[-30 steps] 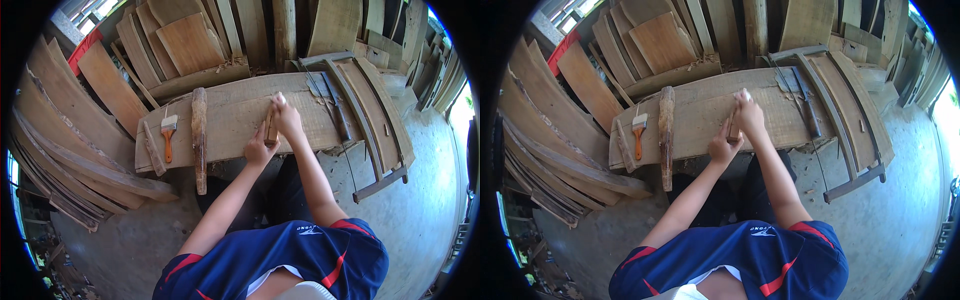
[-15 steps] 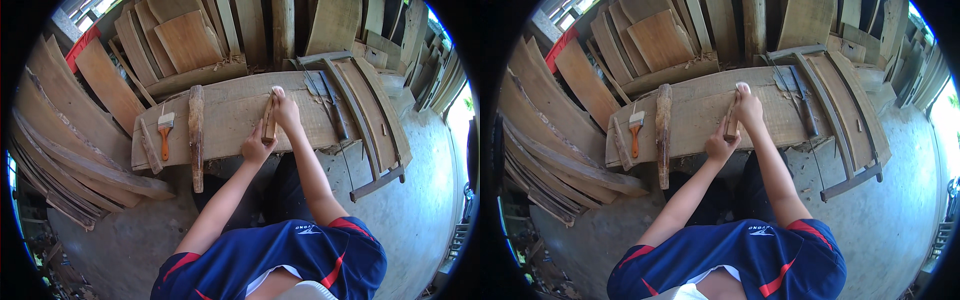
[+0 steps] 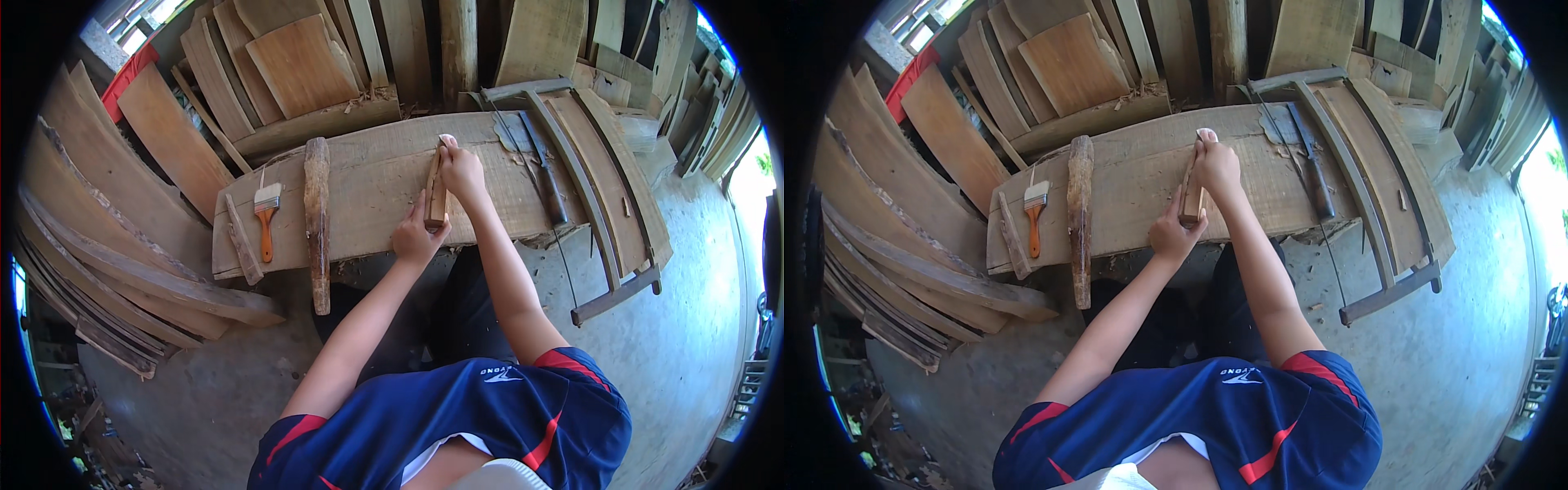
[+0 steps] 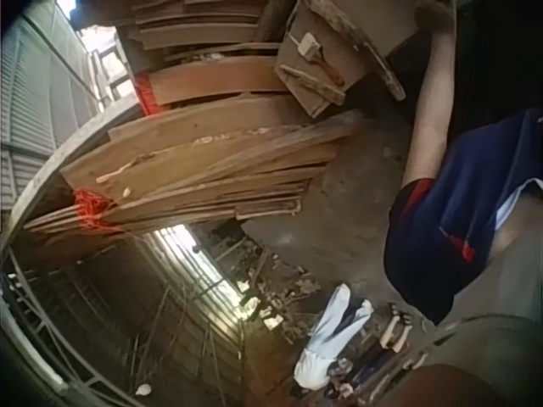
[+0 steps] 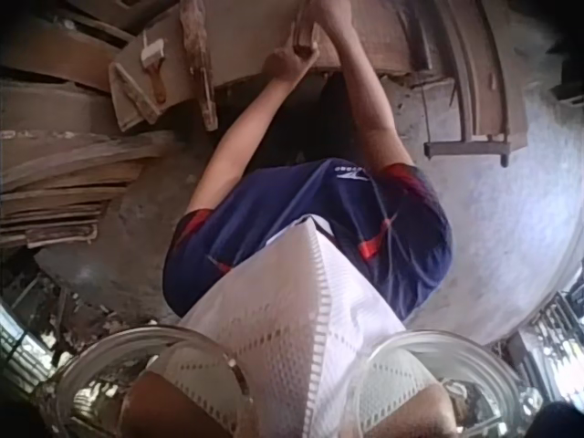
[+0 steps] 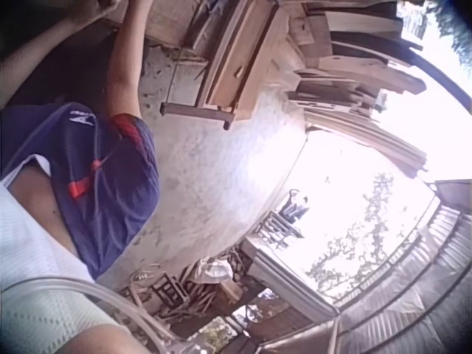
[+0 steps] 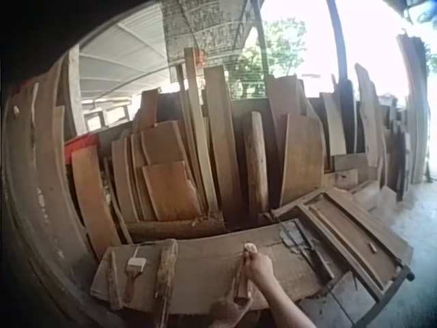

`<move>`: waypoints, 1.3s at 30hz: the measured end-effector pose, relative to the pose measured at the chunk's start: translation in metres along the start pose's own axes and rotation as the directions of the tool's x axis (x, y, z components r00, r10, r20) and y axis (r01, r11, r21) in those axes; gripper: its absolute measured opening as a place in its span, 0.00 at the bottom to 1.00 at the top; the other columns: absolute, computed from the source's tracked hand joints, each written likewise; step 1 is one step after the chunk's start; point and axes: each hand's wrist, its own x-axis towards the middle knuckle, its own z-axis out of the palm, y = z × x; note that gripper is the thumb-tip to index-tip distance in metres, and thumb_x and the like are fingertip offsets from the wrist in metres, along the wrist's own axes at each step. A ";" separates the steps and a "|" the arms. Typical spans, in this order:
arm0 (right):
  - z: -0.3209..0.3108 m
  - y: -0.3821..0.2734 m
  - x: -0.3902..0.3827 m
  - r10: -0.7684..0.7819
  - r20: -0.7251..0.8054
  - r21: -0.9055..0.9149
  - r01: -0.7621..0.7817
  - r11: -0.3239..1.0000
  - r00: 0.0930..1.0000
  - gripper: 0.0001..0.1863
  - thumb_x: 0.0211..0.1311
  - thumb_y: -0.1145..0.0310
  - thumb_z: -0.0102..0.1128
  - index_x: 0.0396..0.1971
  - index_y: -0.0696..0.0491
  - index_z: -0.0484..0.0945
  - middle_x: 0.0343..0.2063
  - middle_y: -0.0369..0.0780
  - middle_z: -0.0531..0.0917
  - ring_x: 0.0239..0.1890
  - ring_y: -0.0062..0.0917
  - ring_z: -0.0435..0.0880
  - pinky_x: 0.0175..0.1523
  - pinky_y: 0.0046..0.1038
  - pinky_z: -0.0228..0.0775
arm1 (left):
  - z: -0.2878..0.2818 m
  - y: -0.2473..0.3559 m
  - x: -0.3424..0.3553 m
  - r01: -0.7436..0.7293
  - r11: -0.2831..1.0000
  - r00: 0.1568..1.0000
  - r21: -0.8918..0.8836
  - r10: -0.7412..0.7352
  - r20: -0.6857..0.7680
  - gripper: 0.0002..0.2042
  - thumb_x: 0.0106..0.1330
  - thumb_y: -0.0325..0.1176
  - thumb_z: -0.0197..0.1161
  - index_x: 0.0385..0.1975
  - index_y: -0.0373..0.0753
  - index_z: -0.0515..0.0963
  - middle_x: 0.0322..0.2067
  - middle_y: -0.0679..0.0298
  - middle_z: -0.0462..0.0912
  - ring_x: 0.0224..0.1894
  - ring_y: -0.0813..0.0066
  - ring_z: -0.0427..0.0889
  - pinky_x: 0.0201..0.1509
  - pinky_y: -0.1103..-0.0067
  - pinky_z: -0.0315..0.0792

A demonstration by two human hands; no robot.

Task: The person sands a wooden block with sandpaper, sweeps the wooden surface using a brush, carves the block using a chisel and a wooden mallet, and sands the wooden block with sandpaper.

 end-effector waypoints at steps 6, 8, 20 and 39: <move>-0.019 -0.017 -0.082 -0.069 0.150 0.090 0.056 0.994 0.986 0.18 0.61 0.61 0.45 0.48 0.50 0.73 0.29 0.53 0.80 0.28 0.49 0.79 0.34 0.45 0.72 | -0.009 -0.010 -0.005 0.040 0.999 0.992 0.024 -0.043 0.121 0.33 0.46 0.42 0.66 0.55 0.41 0.66 0.37 0.50 0.79 0.32 0.54 0.80 0.34 0.67 0.76; -0.011 -0.017 -0.105 -0.148 0.025 0.136 0.143 0.980 0.989 0.18 0.60 0.62 0.47 0.49 0.52 0.73 0.34 0.53 0.79 0.29 0.49 0.79 0.36 0.45 0.72 | -0.005 -0.015 -0.008 0.114 0.993 0.984 -0.007 -0.112 0.136 0.34 0.44 0.41 0.68 0.55 0.42 0.66 0.37 0.51 0.79 0.32 0.54 0.80 0.34 0.67 0.76; 0.006 -0.005 0.004 0.011 0.024 -0.071 -0.009 0.997 1.000 0.15 0.61 0.59 0.45 0.42 0.51 0.74 0.31 0.48 0.80 0.32 0.46 0.80 0.38 0.44 0.73 | -0.002 -0.001 -0.002 0.039 0.999 0.998 -0.011 -0.038 0.043 0.32 0.45 0.46 0.66 0.52 0.42 0.70 0.32 0.52 0.80 0.30 0.53 0.80 0.32 0.66 0.75; -0.003 -0.028 -0.065 0.027 0.064 0.073 -0.031 0.997 0.998 0.16 0.62 0.60 0.46 0.44 0.48 0.77 0.31 0.52 0.79 0.31 0.47 0.79 0.39 0.43 0.72 | -0.008 -0.009 -0.005 0.129 0.991 0.982 -0.040 -0.121 0.146 0.32 0.45 0.45 0.66 0.54 0.45 0.68 0.34 0.54 0.80 0.31 0.54 0.80 0.32 0.64 0.75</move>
